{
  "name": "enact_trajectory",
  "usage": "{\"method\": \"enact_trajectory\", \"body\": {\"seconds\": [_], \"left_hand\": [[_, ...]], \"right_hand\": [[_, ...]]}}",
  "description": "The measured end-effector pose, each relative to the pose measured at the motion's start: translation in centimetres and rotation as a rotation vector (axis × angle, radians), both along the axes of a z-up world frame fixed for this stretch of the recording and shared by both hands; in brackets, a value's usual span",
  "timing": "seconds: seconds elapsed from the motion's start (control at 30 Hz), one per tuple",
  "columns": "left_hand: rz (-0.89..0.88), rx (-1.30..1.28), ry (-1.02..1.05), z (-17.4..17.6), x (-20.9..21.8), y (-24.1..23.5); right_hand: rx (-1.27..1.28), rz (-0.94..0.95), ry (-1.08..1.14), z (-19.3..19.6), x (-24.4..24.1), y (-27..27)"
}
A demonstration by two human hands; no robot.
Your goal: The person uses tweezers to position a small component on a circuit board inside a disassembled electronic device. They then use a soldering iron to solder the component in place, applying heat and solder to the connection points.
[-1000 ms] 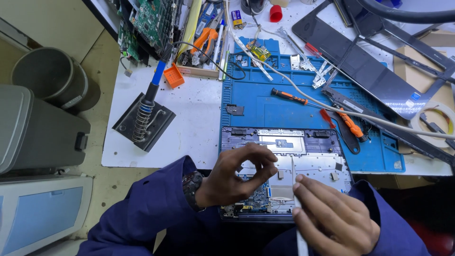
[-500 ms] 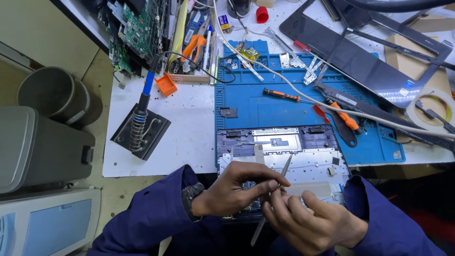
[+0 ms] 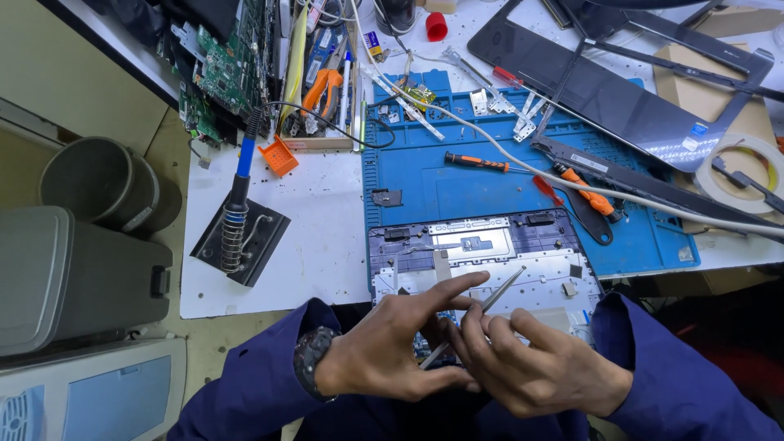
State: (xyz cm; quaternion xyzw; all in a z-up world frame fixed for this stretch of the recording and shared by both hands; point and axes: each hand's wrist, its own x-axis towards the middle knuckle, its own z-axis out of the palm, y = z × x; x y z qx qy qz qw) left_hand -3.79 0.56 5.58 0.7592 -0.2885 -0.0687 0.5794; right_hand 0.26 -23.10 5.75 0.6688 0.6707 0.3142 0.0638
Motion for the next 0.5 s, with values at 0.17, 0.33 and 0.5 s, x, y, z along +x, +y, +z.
{"method": "enact_trajectory", "body": {"seconds": [0.17, 0.33, 0.5], "left_hand": [[0.092, 0.226, -0.109, -1.7, -1.8, -0.9], [0.120, 0.402, -0.398, -1.4, -2.6, -1.6], [0.345, 0.683, -0.734, -1.7, -3.0, -2.3]], "right_hand": [[0.036, 0.025, 0.050, 0.8, 0.0, 0.4], [0.077, 0.069, 0.102, -0.5, -0.2, -0.1], [0.085, 0.061, 0.170, -1.9, -0.6, -0.4]]}}
